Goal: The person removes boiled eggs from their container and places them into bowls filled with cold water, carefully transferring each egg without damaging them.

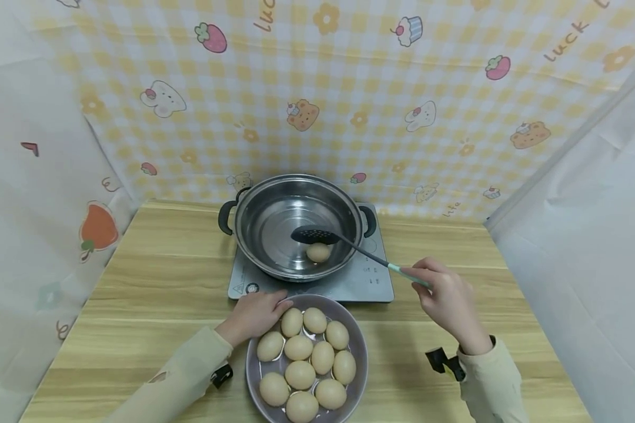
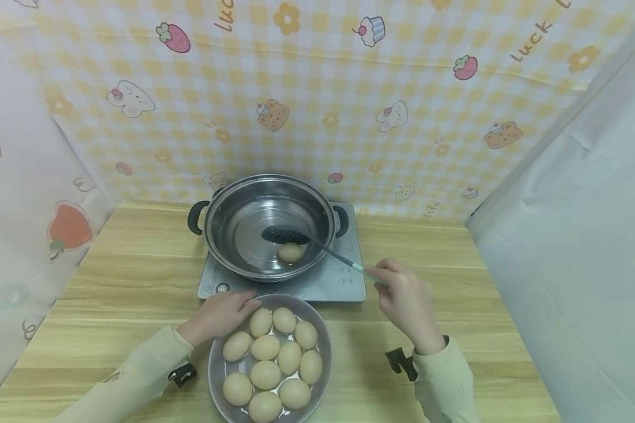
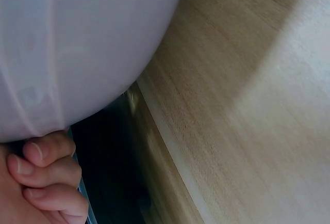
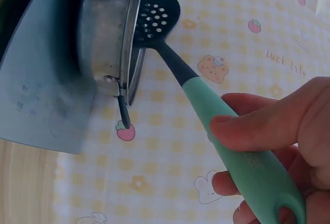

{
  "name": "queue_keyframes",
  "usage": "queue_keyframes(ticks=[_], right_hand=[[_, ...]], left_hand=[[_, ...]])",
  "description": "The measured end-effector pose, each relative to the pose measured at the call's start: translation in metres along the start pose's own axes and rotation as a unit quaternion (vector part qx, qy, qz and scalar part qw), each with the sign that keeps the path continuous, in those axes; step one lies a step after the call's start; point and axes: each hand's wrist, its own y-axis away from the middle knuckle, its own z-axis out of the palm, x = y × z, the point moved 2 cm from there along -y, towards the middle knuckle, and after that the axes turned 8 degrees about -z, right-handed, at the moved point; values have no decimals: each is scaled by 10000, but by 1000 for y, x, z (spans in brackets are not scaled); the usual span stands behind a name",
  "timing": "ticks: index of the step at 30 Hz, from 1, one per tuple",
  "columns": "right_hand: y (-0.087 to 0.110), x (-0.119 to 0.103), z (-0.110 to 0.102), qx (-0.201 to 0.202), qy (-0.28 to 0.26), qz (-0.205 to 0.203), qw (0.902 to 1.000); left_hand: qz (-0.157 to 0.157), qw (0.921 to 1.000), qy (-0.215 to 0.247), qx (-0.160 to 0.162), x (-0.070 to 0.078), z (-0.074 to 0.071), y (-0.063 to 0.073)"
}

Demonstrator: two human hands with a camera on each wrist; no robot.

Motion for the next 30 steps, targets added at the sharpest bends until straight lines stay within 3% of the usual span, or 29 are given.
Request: queue_keyframes(ticks=[8,23,30], right_hand=[[-2,-6,-3,-601,-92,101,9981],[-8,-18,10,-1277,-1595,124,9788],[-14,-23,17,-1549,-1806,397,9705]], left_hand=[[29,10000,-19,13,-1,-2,0],[-83,9999,65,-96,0,0,0],[-55,9999,60,-86,0,1,0]])
